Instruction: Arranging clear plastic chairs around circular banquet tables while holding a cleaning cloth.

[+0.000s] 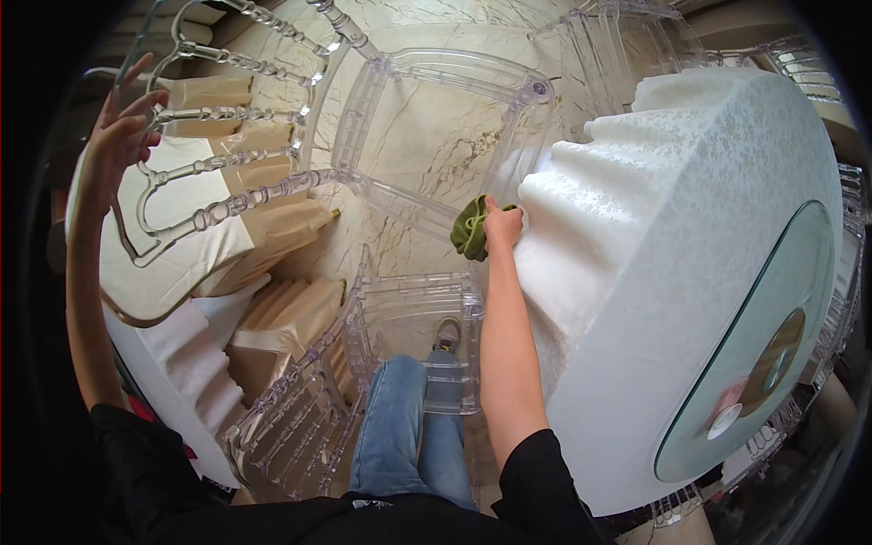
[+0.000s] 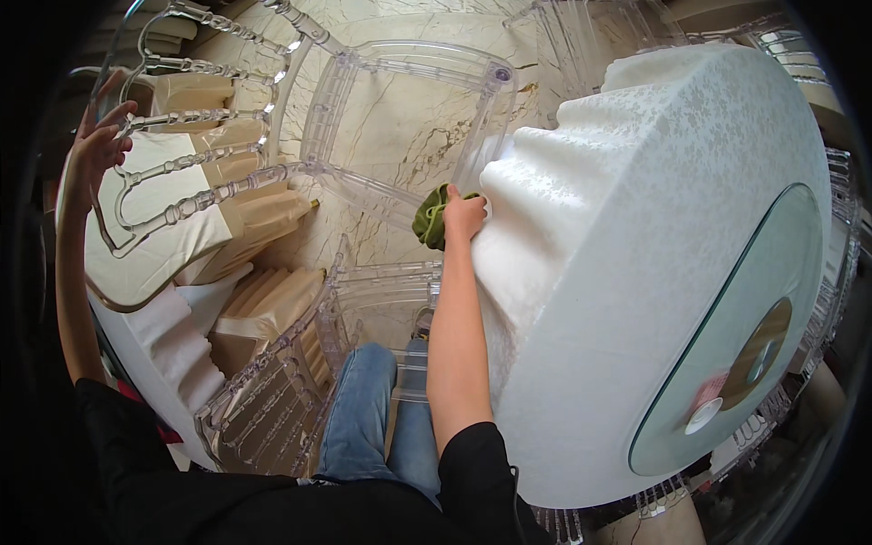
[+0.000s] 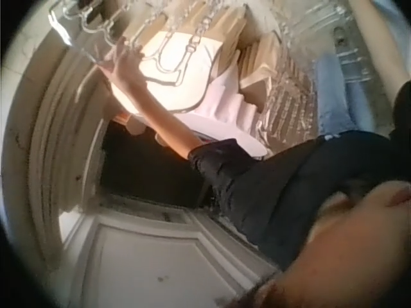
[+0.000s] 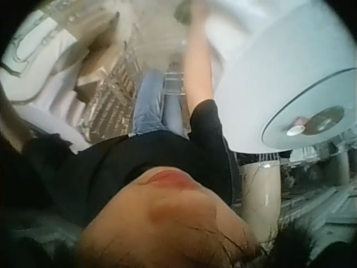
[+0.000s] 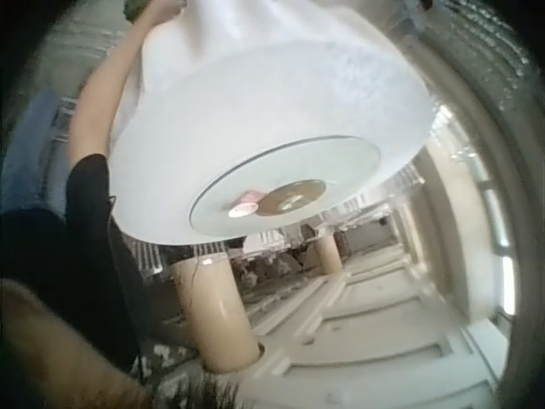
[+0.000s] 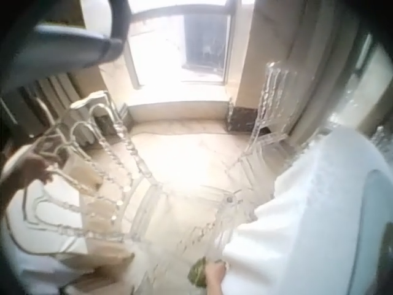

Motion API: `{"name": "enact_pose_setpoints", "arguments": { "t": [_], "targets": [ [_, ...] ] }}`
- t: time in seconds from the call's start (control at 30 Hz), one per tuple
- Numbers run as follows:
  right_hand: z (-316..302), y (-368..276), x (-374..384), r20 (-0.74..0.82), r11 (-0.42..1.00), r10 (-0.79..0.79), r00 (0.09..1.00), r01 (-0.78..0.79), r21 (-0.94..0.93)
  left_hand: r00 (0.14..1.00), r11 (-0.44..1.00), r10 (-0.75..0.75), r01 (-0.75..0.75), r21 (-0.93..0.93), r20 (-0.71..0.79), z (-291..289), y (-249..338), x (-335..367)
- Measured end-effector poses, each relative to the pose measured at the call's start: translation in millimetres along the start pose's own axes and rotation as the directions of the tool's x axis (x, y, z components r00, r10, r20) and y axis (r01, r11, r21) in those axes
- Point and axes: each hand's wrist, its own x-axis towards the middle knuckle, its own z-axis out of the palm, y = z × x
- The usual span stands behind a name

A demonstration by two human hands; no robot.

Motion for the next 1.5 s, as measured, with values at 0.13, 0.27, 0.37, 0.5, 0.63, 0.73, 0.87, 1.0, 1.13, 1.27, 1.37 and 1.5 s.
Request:
{"name": "enact_pose_setpoints", "arguments": {
  "t": [0.13,0.27,0.37,0.5,0.63,0.73,0.87,1.0,1.13,1.27,1.37,1.5],
  "targets": [
    [11.0,-11.4,-13.2,-0.060,0.999,0.049,0.997,-0.050,-0.020,0.997,0.998,-0.036,0.039,0.051,-0.067,-4.5,-6.4,3.2],
    [1.2,-2.3,9.5,-0.038,0.998,0.006,0.999,-0.004,0.064,0.994,0.998,-0.022,0.027,0.048,-0.110,-1.0,0.8,2.8],
    [-8.0,-8.0,-0.4,0.054,0.998,-0.057,0.997,0.055,0.027,0.970,0.999,-0.015,0.022,0.023,-0.241,-10.0,0.4,4.8],
    [-18.5,25.2,-26.1,-0.122,0.947,-0.082,0.989,0.040,-0.319,0.859,0.947,0.258,-0.133,0.294,-0.443,-4.2,-53.1,43.2],
    [-34.5,72.5,-151.9,0.020,0.961,-0.264,0.964,0.265,-0.084,0.755,0.855,0.358,-0.027,0.519,-0.550,2.1,-14.6,12.2],
    [-57.4,122.4,-247.6,0.295,0.929,-0.311,0.903,0.354,-0.104,0.711,0.798,0.424,0.000,0.603,-0.561,-2.7,-1.5,-8.1],
    [-113.8,200.6,-334.5,0.467,0.857,-0.286,0.837,0.441,-0.266,0.786,0.733,0.357,0.100,0.673,-0.505,-4.6,-6.4,-7.7],
    [-187.9,249.8,-364.2,0.517,0.825,-0.260,0.816,0.466,-0.320,0.805,0.694,0.392,0.059,0.718,-0.445,1.2,-10.3,-35.1],
    [-255.6,281.4,-372.4,0.505,0.900,-0.135,0.852,0.319,-0.298,0.685,0.679,0.464,0.131,0.722,-0.561,70.9,-47.3,-115.1],
    [-273.5,346.1,-375.3,0.511,0.922,-0.097,0.854,0.271,-0.277,0.878,0.566,0.379,0.030,0.824,-0.292,140.5,-97.1,-259.9],
    [-271.7,410.7,-390.4,0.480,0.936,-0.020,0.877,0.185,-0.299,0.914,0.617,0.234,0.123,0.777,-0.331,148.5,-100.6,-385.1],
    [-246.3,505.5,-389.4,0.488,0.963,0.024,0.872,0.111,-0.244,0.901,0.589,0.041,0.327,0.739,-0.431,133.8,-144.4,-496.0]
  ]
}}
